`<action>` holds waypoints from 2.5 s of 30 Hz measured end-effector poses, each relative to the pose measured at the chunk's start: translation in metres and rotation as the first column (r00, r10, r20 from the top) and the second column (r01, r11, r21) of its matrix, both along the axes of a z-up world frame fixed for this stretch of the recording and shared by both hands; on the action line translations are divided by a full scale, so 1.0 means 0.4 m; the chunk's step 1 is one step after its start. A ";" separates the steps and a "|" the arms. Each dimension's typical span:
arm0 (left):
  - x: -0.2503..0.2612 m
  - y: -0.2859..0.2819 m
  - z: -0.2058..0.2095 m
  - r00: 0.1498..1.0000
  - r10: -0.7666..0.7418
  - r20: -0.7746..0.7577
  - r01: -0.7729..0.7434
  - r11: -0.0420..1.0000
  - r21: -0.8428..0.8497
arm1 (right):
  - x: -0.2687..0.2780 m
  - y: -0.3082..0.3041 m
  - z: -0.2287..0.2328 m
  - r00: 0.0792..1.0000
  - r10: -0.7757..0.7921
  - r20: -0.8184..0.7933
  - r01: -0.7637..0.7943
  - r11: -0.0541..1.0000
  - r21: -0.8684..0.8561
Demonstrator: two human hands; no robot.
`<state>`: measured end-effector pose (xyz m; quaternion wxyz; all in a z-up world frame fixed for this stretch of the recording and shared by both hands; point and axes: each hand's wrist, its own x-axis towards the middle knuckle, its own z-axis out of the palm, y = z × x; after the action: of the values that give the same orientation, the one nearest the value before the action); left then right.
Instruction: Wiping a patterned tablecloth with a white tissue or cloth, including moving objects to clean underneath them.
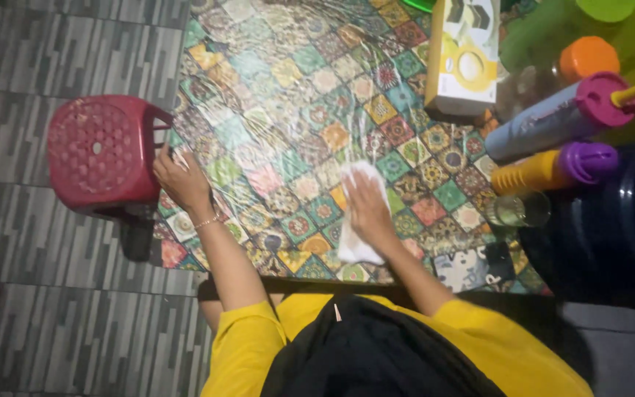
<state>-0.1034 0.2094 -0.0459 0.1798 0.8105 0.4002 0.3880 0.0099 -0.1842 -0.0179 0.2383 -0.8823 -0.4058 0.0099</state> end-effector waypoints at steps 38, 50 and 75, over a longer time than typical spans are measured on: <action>0.021 -0.002 0.012 0.990 0.129 -0.059 -0.133 0.989 -0.059 | 0.370 0.419 -0.029 0.984 -0.040 0.173 0.031 0.998 0.057; 0.018 0.004 -0.011 0.991 0.108 -0.080 -0.114 0.991 -0.073 | -0.070 0.178 0.074 0.946 0.320 -0.048 -0.324 0.941 -0.095; 0.017 -0.006 0.004 0.990 0.130 -0.056 -0.135 0.984 -0.117 | -0.103 0.166 0.089 0.889 0.376 -0.262 -0.386 0.922 0.014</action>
<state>-0.0965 0.2068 -0.0445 0.1925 0.7788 0.4802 0.3547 -0.0314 -0.1177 0.0176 0.2655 -0.7809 -0.5361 0.1797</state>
